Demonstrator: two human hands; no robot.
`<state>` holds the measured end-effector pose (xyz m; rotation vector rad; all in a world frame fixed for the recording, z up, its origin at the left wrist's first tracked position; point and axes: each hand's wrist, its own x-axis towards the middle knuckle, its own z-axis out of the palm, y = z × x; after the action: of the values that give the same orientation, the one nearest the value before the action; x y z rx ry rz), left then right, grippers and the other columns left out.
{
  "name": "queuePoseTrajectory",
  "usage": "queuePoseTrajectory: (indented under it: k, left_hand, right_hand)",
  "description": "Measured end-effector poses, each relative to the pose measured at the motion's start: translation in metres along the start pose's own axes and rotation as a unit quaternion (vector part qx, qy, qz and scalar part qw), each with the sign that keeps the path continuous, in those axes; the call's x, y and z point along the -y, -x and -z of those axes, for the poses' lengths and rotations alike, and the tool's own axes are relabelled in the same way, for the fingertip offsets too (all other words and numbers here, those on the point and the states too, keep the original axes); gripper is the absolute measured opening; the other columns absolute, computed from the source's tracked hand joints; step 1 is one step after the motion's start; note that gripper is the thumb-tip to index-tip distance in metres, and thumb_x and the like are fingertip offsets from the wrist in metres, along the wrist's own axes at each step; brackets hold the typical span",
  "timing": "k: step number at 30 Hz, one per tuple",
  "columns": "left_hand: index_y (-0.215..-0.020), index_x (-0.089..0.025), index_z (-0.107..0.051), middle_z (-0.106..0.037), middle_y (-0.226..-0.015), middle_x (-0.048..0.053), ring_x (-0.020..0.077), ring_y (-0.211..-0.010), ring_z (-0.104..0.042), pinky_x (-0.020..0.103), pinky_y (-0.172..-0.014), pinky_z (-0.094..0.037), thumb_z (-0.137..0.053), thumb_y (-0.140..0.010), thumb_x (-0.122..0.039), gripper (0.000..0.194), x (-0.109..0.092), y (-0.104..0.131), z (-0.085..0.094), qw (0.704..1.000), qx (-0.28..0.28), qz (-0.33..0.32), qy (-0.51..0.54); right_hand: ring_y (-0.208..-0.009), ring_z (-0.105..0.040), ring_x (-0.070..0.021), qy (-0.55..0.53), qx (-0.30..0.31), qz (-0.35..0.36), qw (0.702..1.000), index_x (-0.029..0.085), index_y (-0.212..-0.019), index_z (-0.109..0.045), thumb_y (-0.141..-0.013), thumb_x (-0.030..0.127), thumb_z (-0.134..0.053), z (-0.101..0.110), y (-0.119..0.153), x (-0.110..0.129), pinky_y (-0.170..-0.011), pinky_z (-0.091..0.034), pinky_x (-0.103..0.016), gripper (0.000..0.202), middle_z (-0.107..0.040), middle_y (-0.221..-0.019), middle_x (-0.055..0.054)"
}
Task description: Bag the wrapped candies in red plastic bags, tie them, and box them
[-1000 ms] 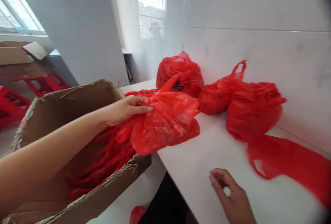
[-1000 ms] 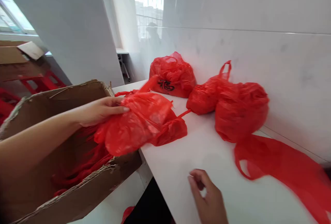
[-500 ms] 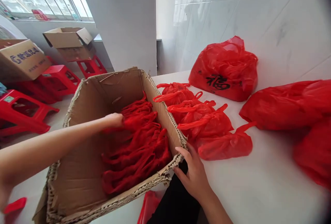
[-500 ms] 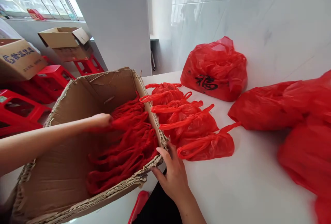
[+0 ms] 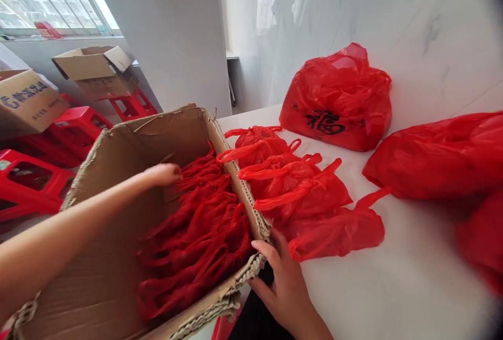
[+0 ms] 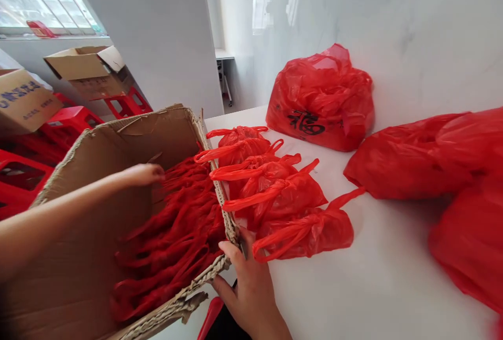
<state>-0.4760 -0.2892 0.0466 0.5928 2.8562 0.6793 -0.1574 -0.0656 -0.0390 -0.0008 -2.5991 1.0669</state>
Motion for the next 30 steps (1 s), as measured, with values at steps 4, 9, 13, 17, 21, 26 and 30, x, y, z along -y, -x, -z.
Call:
queuePoseTrajectory:
  k: [4,9,13,17,21,26,30]
  left_hand:
    - [-0.098,-0.018,-0.066,-0.066,-0.081,-0.001,0.014,-0.07,-0.052,0.025,-0.075,-0.04,-0.055,-0.087,-0.036,0.023,-0.119,0.005,0.034,0.978,-0.156,-0.122,-0.06]
    - [-0.089,-0.021,-0.069,-0.07,-0.088,0.008,0.0257,-0.086,-0.062,0.033,-0.068,-0.045,-0.048,-0.088,-0.055,0.039,-0.254,0.083,-0.042,0.889,0.028,-0.44,-0.126]
    - [-0.088,-0.013,-0.07,-0.071,-0.083,0.017,0.0341,-0.084,-0.064,0.04,-0.062,-0.048,-0.053,-0.085,-0.055,0.045,-0.298,0.099,-0.121,0.857,0.115,-0.46,-0.201]
    - [-0.083,-0.018,-0.07,-0.072,-0.084,0.01,0.0266,-0.08,-0.067,0.035,-0.064,-0.049,-0.057,-0.083,-0.029,0.017,-0.303,0.083,-0.117,0.856,0.178,-0.476,-0.094]
    - [-0.089,-0.023,-0.07,-0.073,-0.091,0.003,0.0206,-0.084,-0.068,0.031,-0.073,-0.053,-0.056,-0.084,-0.036,0.019,-0.267,0.066,-0.041,0.846,0.34,-0.363,0.192]
    - [-0.097,-0.022,-0.066,-0.073,-0.082,0.004,0.0236,-0.079,-0.068,0.038,-0.074,-0.057,-0.072,-0.066,-0.056,0.046,-0.165,0.035,0.054,0.916,0.224,-0.102,0.316]
    - [-0.097,-0.017,-0.065,-0.073,-0.074,0.002,0.0196,-0.072,-0.066,0.032,-0.067,-0.055,-0.072,-0.068,-0.055,0.048,-0.066,0.004,0.08,0.965,0.13,-0.001,0.227]
  right_hand:
    - [-0.127,-0.049,-0.0293,-0.015,0.011,-0.014,1.0,0.031,-0.129,-0.049,-0.079,0.034,-0.069,0.002,-0.002,0.005,-0.097,-0.048,-0.043,0.054,-0.04,-0.141,-0.01]
    - [-0.123,-0.051,-0.0288,-0.021,0.021,-0.02,0.999,0.028,-0.129,-0.05,-0.078,0.041,-0.07,0.007,-0.005,0.011,-0.093,-0.049,-0.041,0.055,-0.046,-0.136,-0.01]
    - [-0.116,-0.055,-0.0287,-0.003,0.033,-0.04,0.999,0.031,-0.133,-0.047,-0.078,0.041,-0.07,0.007,-0.002,0.012,-0.089,-0.05,-0.043,0.06,-0.05,-0.134,-0.009]
    - [-0.117,-0.053,-0.0294,0.012,0.01,-0.033,0.999,0.029,-0.128,-0.052,-0.075,0.041,-0.073,0.006,0.0,0.011,-0.092,-0.049,-0.044,0.058,-0.05,-0.134,-0.011]
    - [-0.122,-0.051,-0.0293,0.02,-0.025,-0.007,0.999,0.03,-0.127,-0.053,-0.074,0.04,-0.074,0.006,-0.001,0.01,-0.098,-0.047,-0.045,0.058,-0.045,-0.141,-0.011]
    - [-0.122,-0.052,-0.0287,0.006,-0.037,0.007,0.999,0.028,-0.126,-0.054,-0.078,0.031,-0.069,0.003,-0.001,0.008,-0.097,-0.048,-0.043,0.05,-0.047,-0.138,-0.012]
    - [-0.121,-0.052,-0.0299,0.016,-0.05,0.016,0.999,0.028,-0.126,-0.054,-0.079,0.028,-0.067,0.0,-0.001,0.006,-0.095,-0.05,-0.046,0.049,-0.046,-0.137,-0.012]
